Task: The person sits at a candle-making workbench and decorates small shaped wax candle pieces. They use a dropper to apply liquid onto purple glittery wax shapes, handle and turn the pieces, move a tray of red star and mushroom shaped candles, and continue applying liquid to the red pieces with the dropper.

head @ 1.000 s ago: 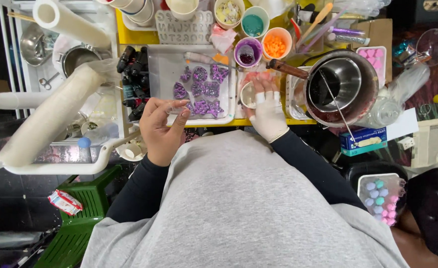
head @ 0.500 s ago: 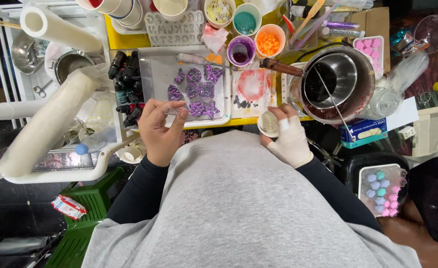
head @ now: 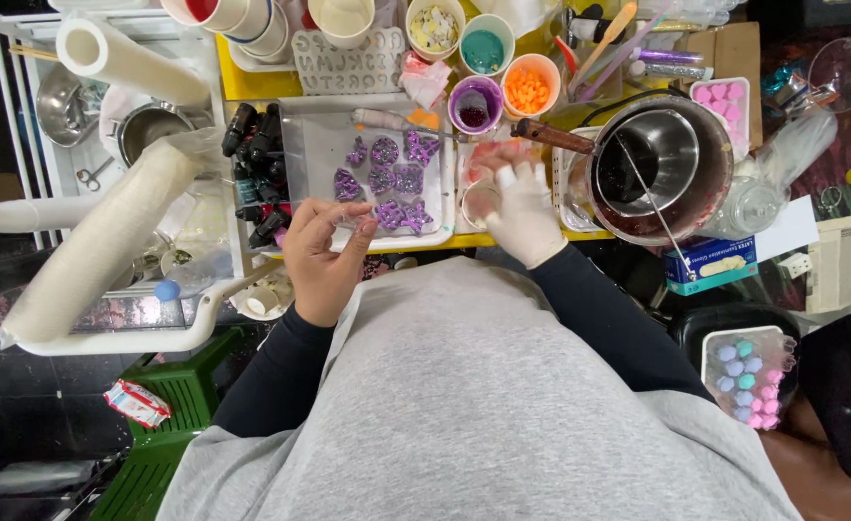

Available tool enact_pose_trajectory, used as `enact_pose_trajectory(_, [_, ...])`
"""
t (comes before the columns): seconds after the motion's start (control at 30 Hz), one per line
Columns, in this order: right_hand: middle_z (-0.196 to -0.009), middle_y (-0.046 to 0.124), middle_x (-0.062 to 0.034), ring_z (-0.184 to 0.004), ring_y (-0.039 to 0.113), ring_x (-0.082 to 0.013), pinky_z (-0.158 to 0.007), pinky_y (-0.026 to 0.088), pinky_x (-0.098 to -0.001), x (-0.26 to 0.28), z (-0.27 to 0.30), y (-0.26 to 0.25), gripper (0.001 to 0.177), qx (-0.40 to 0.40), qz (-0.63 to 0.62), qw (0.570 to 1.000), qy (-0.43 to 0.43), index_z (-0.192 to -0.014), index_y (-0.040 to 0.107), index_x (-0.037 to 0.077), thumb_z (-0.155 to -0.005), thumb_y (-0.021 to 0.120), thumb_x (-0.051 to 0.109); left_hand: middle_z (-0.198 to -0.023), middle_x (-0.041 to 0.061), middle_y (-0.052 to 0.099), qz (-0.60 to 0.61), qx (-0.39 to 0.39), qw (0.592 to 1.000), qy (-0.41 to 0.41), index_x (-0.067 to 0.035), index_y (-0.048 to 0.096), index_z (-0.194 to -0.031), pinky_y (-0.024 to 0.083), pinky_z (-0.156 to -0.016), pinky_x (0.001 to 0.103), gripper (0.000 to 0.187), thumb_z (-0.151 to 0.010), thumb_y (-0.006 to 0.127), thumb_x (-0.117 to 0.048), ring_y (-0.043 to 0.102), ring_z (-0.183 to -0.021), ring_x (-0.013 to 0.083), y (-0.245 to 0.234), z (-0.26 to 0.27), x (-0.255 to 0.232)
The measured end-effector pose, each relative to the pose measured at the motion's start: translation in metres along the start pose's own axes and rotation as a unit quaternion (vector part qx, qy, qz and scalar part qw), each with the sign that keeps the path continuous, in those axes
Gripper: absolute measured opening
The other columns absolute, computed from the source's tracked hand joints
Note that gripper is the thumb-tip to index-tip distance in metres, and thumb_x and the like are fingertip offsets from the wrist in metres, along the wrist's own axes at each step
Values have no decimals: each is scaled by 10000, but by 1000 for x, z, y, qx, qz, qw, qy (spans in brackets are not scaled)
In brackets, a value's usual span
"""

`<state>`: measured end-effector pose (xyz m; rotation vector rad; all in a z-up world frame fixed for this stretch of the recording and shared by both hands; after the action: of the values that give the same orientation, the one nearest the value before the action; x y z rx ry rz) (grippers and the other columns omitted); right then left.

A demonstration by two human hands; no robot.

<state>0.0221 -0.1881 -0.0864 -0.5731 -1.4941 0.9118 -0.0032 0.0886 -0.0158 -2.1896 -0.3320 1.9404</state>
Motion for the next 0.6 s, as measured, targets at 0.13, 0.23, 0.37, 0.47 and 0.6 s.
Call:
enact_pose_trajectory(0.13, [-1161,650,-205,-1119,605,-408,-963,485,-500,-14,-30,20,234,22,83,994,72,-1101,634,41,-952,702,208,-1011,43,618,-2,0,1000,-2,-15,755,-1116,507,-836,248,174,-951,795,-51,610,-938,126,-1,2,-4])
enact_pose_trajectory(0.23, [-934,690,-205,-935,666,-398,-848,503,-498,-24,-50,29,247,30,85,992,85,-1022,659,41,-836,718,192,-1025,47,619,20,11,1000,-6,-12,746,-1126,508,-866,255,182,-951,784,-43,624,-954,130,-1,4,-6])
enact_pose_trajectory(0.37, [-903,736,-170,-896,689,-372,-844,509,-492,-35,-63,39,195,23,65,991,111,-941,706,67,-819,741,214,-1003,48,632,13,3,1000,6,-23,755,-1115,514,-836,258,186,-935,799,-41,632,-928,134,-1,7,-5])
enact_pose_trajectory(0.47, [-892,734,-169,-883,692,-364,-835,517,-478,-34,-66,38,215,35,76,989,126,-913,726,75,-802,778,251,-986,44,628,9,9,1000,-24,-35,760,-1106,555,-711,236,190,-921,795,-52,631,-879,117,-1,3,-17])
enact_pose_trajectory(0.6, [-880,738,-139,-873,718,-319,-841,543,-430,-35,-59,34,217,29,2,986,165,-902,722,91,-796,802,263,-990,42,626,8,7,1000,10,-33,762,-1128,570,-648,224,191,-942,802,-56,627,-872,104,-2,10,-11])
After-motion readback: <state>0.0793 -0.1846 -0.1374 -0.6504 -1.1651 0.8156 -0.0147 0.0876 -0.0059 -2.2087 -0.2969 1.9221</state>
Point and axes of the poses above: each hand's wrist, its own z-axis away from the middle knuckle, its own y-axis out of the palm, x = y × z, the point moved 2 cm from there along -z, towards the middle knuckle
